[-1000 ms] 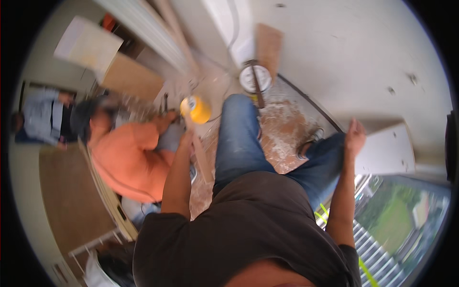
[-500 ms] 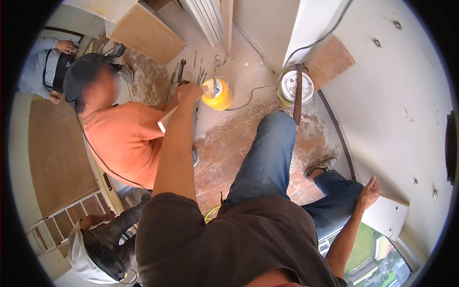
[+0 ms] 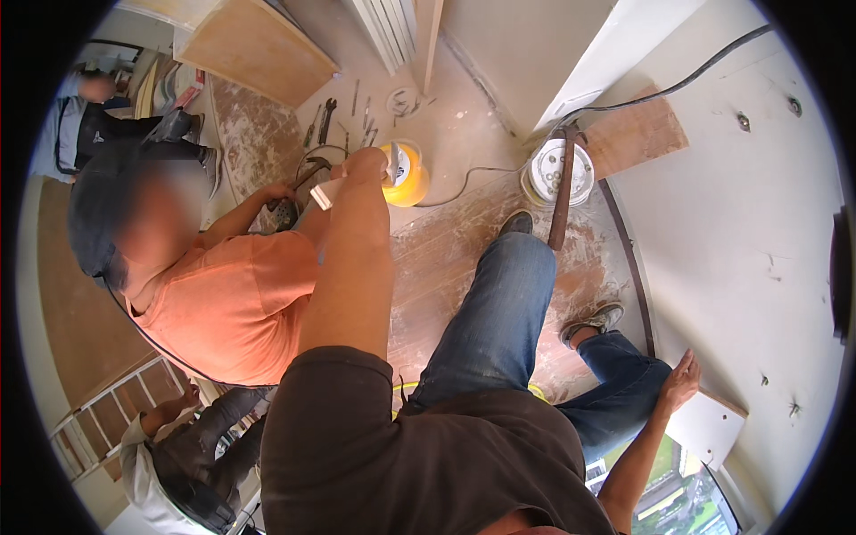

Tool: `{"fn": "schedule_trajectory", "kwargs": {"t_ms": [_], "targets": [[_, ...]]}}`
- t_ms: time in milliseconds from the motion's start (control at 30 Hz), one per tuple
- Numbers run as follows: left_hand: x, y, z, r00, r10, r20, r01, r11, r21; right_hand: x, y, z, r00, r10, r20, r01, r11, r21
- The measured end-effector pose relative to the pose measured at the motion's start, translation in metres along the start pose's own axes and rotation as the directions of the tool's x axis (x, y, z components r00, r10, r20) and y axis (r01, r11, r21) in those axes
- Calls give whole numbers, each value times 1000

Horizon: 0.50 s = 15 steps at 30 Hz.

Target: The person applies adhesive to a wooden board and a ceiling panel, then positions the panel on the ceiling. A coworker uses a power drill to secure the panel with screws. The person then applies adhesive to the screw holes on the installed panel.

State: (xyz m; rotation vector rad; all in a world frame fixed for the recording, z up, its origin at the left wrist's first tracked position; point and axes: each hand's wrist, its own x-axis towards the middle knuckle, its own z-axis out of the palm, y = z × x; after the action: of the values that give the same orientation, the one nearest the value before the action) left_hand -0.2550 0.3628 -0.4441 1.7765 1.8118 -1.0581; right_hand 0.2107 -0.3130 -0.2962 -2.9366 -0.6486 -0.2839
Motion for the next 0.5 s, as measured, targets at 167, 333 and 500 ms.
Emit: {"fn": "schedule_trajectory", "kwargs": {"t_ms": [167,333,500], "targets": [[-29,-27,26,990,-62,-127,-27,795,-606,1,4,2,999,-32,-13,32,999,9],[-42,-41,56,945,1,-326,-291,453,-843,1,6,1,999,-46,-7,46,999,-23],[-26,-41,91,982,-16,-188,-187,63,-980,-1,6,1,997,-68,-27,67,998,-8]]}}
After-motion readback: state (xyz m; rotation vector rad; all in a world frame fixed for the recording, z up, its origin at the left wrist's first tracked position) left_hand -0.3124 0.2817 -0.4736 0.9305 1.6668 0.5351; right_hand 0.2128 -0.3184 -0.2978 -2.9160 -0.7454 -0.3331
